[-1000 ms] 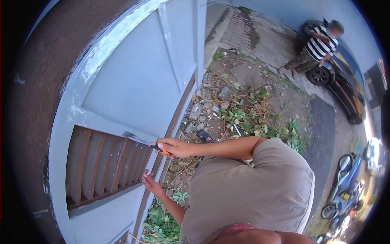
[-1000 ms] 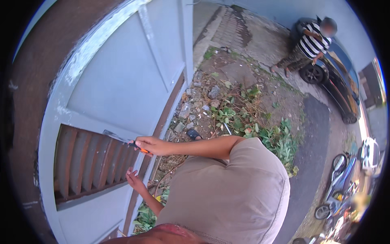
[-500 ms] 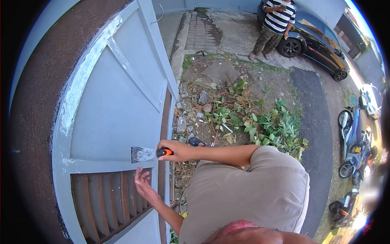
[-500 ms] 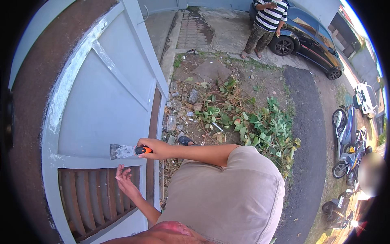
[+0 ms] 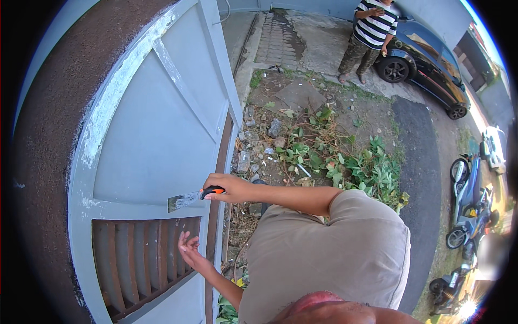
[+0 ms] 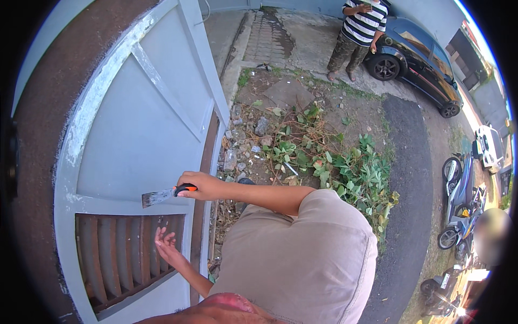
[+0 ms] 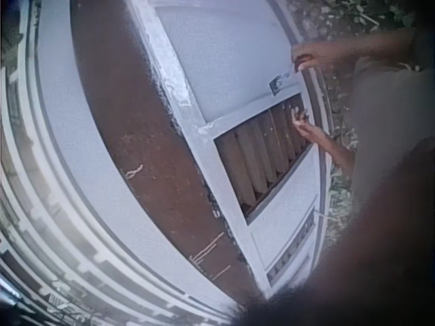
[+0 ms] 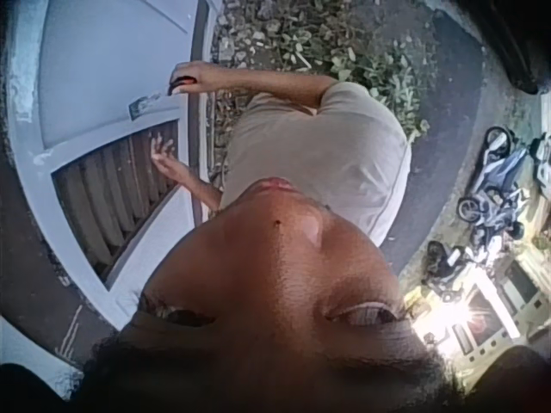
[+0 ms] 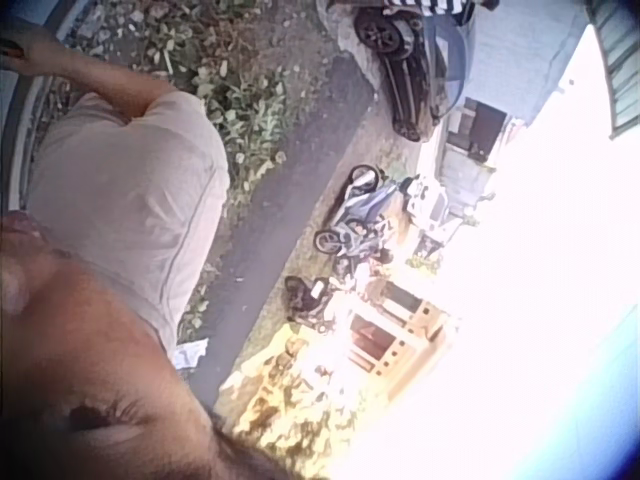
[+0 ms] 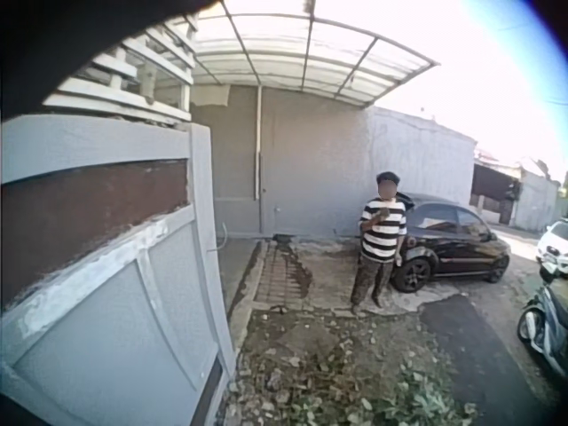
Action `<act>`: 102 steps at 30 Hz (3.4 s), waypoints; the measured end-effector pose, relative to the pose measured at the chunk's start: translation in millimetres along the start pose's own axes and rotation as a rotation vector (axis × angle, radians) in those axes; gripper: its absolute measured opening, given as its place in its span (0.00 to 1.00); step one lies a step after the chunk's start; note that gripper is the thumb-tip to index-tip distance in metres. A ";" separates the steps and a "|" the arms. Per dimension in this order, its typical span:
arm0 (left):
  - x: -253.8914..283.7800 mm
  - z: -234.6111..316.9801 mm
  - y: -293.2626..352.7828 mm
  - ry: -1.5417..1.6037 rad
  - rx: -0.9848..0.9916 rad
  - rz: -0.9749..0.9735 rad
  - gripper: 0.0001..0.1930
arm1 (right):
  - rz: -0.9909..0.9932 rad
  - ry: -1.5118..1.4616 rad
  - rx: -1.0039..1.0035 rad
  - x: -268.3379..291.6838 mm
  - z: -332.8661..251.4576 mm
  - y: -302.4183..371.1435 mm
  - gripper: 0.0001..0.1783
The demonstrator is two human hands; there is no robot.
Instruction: Scraping or applying filler to a wall using a putty knife.
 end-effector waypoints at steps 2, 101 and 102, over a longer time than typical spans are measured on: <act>6.6 -0.1 1.4 -0.003 -0.009 0.059 0.29 | -0.002 0.014 0.000 3.4 1.6 -7.2 0.16; 6.7 -8.5 -29.3 0.414 0.112 0.174 0.07 | -0.320 -0.180 -0.130 35.3 -16.5 -9.2 0.16; 3.8 -7.8 -30.5 0.406 0.077 0.155 0.09 | -0.309 -0.175 -0.131 38.8 -14.5 -7.7 0.16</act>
Point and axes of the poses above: each hand's wrist, its own y-axis away from the middle knuckle, its own x-axis out of the back of the hand, z = x × y, the point moved 9 cm from there along -y, towards the middle knuckle, and after that the axes turned 9 degrees about x, right-handed, at the moved point
